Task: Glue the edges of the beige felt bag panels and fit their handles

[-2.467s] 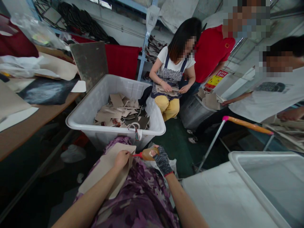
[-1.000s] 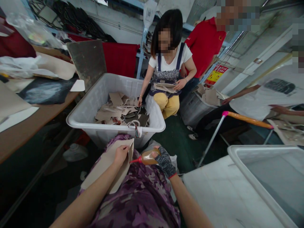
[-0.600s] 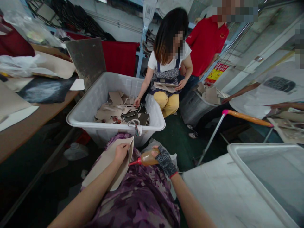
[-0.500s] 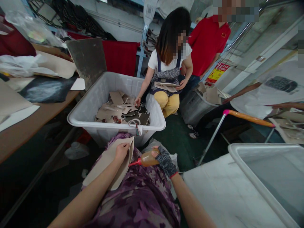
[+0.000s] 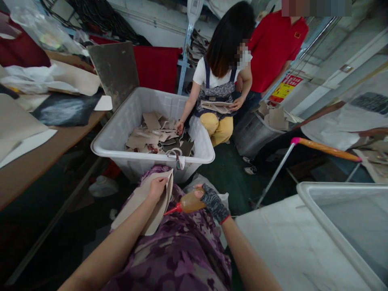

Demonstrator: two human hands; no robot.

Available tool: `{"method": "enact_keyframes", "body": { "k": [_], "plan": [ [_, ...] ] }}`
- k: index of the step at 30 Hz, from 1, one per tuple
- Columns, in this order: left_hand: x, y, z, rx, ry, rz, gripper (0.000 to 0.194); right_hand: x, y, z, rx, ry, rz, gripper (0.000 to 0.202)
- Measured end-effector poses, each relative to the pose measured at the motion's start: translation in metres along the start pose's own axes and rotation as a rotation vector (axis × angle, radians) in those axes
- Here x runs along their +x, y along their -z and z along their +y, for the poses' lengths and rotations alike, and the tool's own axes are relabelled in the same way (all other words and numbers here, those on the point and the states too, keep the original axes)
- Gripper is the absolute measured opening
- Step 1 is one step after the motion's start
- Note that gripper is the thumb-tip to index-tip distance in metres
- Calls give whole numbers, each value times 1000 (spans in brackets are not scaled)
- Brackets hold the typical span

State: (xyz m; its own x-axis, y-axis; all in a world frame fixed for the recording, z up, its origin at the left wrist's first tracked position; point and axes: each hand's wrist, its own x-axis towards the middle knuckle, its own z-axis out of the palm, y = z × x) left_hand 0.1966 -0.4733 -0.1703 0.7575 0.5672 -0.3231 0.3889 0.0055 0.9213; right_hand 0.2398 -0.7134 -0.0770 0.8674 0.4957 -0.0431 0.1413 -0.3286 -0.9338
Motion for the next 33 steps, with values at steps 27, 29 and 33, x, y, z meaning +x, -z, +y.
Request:
{"method": "enact_keyframes", "body": {
  "k": [27, 29, 33],
  "plan": [
    [3, 2, 7, -178, 81, 62, 24, 4, 3, -38, -27, -145, -193, 41],
    [2, 2, 8, -183, 76, 70, 23, 5, 3, -39, -19, -158, -204, 41],
    [2, 3, 11, -187, 67, 84, 23, 6, 3, -41, 4, -183, -215, 41]
  ]
}}
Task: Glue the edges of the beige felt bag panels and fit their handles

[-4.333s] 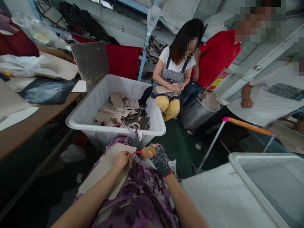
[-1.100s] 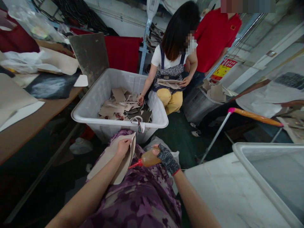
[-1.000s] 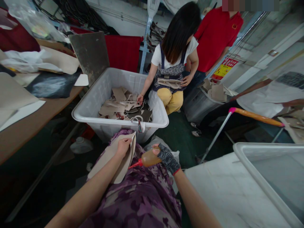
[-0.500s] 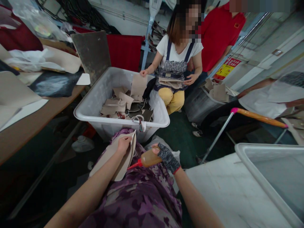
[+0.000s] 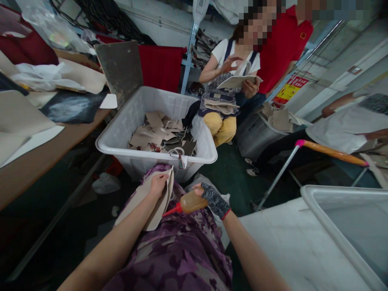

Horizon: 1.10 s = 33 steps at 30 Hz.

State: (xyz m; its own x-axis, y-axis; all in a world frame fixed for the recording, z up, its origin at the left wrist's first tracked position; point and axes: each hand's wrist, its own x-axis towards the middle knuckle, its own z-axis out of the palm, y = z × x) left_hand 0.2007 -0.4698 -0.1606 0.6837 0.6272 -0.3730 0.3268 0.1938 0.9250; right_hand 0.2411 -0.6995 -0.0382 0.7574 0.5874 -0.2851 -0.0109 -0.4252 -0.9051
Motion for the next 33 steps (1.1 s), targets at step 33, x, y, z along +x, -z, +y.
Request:
{"method": "enact_keyframes", "body": {
  "k": [33],
  "plan": [
    [0, 2, 1, -53, 55, 23, 24, 30, 13, 44, 133, -132, 124, 49]
  ]
}}
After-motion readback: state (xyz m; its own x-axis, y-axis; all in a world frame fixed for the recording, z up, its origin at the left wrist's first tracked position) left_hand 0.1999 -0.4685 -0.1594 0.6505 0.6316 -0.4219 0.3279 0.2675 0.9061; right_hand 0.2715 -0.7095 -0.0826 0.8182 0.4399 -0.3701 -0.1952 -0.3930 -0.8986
